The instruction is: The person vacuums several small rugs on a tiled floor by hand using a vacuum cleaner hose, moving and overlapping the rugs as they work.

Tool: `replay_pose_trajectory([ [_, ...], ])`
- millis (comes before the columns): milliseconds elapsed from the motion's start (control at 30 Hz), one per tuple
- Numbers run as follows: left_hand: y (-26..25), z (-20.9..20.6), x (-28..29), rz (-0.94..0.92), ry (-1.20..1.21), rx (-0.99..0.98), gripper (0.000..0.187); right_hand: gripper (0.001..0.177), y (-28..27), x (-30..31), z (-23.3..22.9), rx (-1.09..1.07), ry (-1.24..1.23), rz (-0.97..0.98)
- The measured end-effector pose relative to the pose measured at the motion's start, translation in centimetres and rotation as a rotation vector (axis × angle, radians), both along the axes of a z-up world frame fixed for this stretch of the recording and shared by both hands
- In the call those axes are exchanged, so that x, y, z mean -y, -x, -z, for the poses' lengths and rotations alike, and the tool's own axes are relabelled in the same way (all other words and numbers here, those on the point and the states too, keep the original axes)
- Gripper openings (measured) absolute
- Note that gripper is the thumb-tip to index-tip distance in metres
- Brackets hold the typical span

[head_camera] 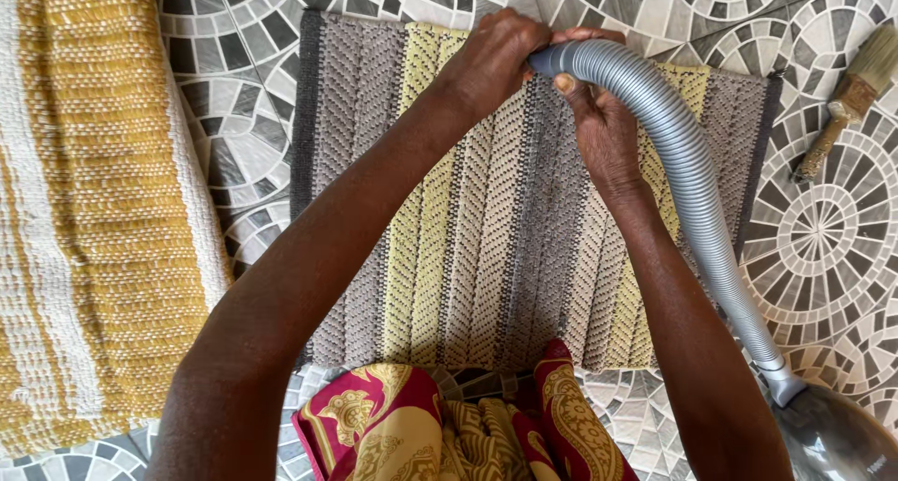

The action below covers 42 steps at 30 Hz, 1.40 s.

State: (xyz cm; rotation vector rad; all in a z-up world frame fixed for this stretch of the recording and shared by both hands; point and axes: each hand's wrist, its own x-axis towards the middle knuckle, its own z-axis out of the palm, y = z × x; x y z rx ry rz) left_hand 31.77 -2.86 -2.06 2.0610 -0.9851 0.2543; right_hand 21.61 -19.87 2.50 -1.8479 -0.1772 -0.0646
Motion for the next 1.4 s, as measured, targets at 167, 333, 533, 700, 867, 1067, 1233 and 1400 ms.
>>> replay_pose_trajectory([
  [167,1.9,0.8,0.0,-0.047,-0.157,-0.172,0.015,0.036,0.3,0.1,-0.8,-0.016,0.039,0.002],
  [333,0.8,0.6,-0.3,-0.168,-0.125,0.043,0.026,0.039,-0.6,-0.7,1.6,0.111,-0.154,-0.072],
  [533,3.7,0.3,-0.5,-0.190,-0.409,0.003,0.030,0.044,3.1,-2.7,1.3,-0.409,0.444,0.212],
  [700,4.1,1.3,0.2,-0.212,-0.426,-0.013,0.041,0.061,8.2,-4.8,-5.7,-0.415,0.425,-0.100],
  [867,4.5,2.9,0.1,-0.250,-0.427,-0.002,0.040,0.026,14.0,6.6,-14.2,-0.141,0.049,-0.015],
  [1067,4.9,2.7,-0.6,-0.225,-0.412,0.043,0.041,0.047,11.3,20.1,-4.2,-0.827,1.195,0.142],
  [1233,5.7,3.2,-1.2,-0.252,-0.415,0.147,0.030,0.067,15.4,20.4,1.8,-0.592,0.872,0.339],
  [1400,5.1,3.3,-1.5,-0.256,-0.383,0.168,0.034,0.080,15.2,22.1,1.2,-0.348,1.047,0.411],
])
